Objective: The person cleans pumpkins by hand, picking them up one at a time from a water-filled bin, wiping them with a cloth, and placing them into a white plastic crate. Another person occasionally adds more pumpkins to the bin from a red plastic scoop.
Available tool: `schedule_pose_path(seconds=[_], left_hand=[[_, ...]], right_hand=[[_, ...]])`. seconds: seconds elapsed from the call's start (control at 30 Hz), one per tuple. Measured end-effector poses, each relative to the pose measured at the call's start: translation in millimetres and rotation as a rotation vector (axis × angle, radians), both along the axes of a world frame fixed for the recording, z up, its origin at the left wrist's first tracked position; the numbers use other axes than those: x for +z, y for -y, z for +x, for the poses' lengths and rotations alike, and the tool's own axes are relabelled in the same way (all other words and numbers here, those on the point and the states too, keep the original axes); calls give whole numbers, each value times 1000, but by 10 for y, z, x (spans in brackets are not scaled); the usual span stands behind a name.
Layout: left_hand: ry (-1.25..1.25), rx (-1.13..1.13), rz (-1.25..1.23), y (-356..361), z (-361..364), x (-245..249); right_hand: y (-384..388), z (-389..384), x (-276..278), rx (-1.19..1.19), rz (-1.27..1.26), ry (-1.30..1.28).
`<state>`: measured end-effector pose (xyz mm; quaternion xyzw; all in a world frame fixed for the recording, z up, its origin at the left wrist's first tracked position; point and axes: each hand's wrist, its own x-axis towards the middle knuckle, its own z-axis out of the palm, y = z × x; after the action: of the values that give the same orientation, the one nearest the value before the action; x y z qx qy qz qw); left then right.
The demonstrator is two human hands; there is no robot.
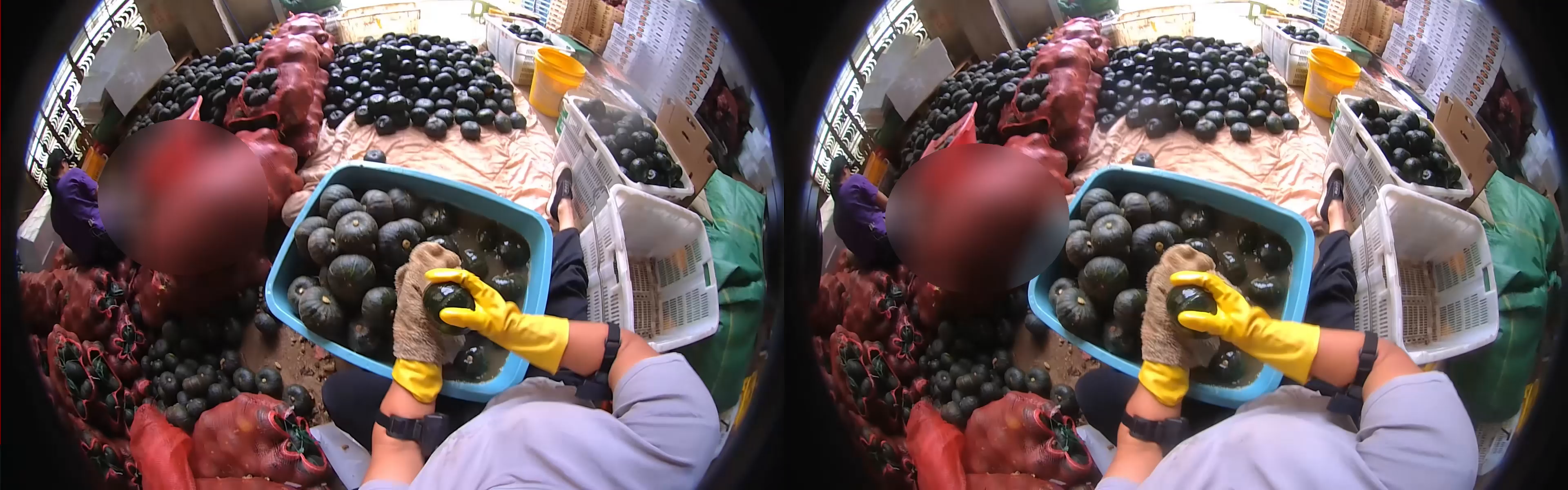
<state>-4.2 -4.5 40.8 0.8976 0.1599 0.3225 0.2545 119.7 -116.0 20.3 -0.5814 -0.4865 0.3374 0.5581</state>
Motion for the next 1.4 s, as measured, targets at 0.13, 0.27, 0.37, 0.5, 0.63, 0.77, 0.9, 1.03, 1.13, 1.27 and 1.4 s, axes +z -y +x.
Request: schedule_pose_path(seconds=[0.13, 0.27, 0.37, 0.5, 0.63, 0.77, 0.9, 1.03, 1.13, 1.27, 1.4], left_hand=[[67, 50, -264, 60, 77, -93], [119, -118, -203, -63, -36, -206], [-15, 25, -219, 93, -103, -236], [-58, 154, -222, 171, 14, -222], [67, 33, -517, 44, -75, -110], [45, 94, -362, 170, -44, -21], [96, 188, -396, 201, 53, -198], [3, 77, -535, 82, -156, 72], [-63, 207, -533, 150, -91, -7], [233, 249, -486, 231, 71, -449], [97, 16, -607, 51, -187, -128]], right_hand=[[-183, 314, -127, -152, -97, 154], [-90, -6, -37, -152, -29, 577], [-69, -12, 103, -156, -183, -499], [-175, -7, -316, -333, 75, -382], [68, 320, 120, 150, -141, 170], [-29, 269, 68, 134, -344, -867], [-23, -53, -445, -273, 2, -400], [39, 77, 333, -2, -340, 558], [8, 49, 255, -66, -377, -675], [-132, -131, -269, -315, 30, -442], [59, 34, 248, -25, -288, 484]])
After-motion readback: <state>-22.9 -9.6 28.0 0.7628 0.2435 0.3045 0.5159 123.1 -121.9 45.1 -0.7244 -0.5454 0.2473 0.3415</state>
